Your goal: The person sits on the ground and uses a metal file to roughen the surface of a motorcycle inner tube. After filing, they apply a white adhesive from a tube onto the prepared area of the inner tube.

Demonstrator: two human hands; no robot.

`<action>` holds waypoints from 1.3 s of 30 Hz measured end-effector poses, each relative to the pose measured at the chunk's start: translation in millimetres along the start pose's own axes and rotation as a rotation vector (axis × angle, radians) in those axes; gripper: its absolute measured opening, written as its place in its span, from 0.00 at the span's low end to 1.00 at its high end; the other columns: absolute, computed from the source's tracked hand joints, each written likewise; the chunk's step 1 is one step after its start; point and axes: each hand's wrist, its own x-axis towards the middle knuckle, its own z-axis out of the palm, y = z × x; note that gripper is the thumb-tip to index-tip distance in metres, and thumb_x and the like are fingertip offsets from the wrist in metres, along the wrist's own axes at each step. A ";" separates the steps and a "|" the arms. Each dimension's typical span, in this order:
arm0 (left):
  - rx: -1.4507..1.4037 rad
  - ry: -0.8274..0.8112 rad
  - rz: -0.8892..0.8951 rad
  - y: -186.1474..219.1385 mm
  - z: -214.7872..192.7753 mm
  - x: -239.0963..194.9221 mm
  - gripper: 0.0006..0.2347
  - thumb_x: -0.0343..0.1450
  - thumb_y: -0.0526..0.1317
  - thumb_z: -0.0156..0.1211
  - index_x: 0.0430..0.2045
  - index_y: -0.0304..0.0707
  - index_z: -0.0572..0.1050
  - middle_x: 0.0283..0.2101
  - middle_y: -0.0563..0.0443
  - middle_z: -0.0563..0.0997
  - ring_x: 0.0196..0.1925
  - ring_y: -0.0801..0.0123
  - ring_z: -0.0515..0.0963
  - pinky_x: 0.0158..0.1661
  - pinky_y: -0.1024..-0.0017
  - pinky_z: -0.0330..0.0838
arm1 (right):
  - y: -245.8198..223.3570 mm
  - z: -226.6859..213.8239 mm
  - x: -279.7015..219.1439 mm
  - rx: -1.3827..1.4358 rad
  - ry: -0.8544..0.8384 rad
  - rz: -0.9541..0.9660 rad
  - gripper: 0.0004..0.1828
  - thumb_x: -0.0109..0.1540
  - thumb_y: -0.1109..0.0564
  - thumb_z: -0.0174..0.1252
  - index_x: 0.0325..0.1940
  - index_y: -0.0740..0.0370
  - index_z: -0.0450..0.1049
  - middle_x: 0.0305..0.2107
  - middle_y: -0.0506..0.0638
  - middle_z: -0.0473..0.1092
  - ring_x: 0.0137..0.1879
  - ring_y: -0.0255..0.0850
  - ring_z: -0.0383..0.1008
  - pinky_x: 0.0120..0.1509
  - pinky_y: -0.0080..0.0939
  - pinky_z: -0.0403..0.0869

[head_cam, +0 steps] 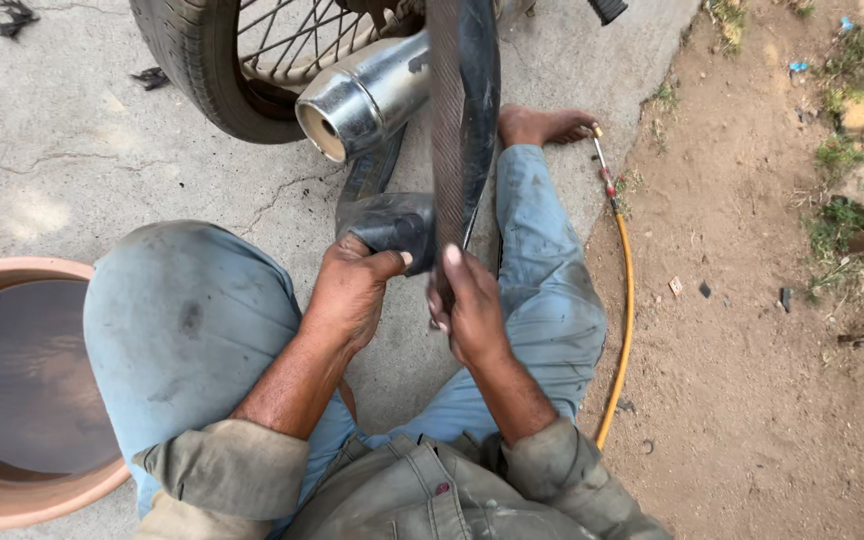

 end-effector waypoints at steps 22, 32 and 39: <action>-0.069 -0.036 0.042 7.5 -0.8 1.2 0.13 0.64 0.24 0.56 0.41 0.27 0.79 0.42 0.48 0.84 0.46 0.68 0.81 0.53 0.68 0.72 | 19.0 -45.7 -46.7 -0.251 -0.079 0.081 0.27 0.70 0.37 0.47 0.29 0.61 0.67 0.14 0.46 0.63 0.15 0.32 0.58 0.18 0.34 0.57; 0.017 -0.047 0.077 3.4 1.3 2.9 0.10 0.65 0.25 0.56 0.39 0.28 0.79 0.40 0.49 0.84 0.43 0.69 0.81 0.51 0.69 0.73 | 12.0 1.7 -16.9 0.044 -0.112 0.045 0.25 0.70 0.38 0.48 0.33 0.61 0.67 0.16 0.48 0.64 0.15 0.32 0.56 0.18 0.34 0.55; -0.022 -0.016 0.042 9.6 -5.2 3.1 0.10 0.66 0.25 0.56 0.38 0.28 0.78 0.40 0.49 0.83 0.43 0.70 0.80 0.51 0.70 0.71 | 16.6 -36.5 -37.4 -0.146 -0.093 0.096 0.27 0.70 0.37 0.47 0.29 0.61 0.68 0.13 0.47 0.63 0.14 0.32 0.56 0.18 0.35 0.56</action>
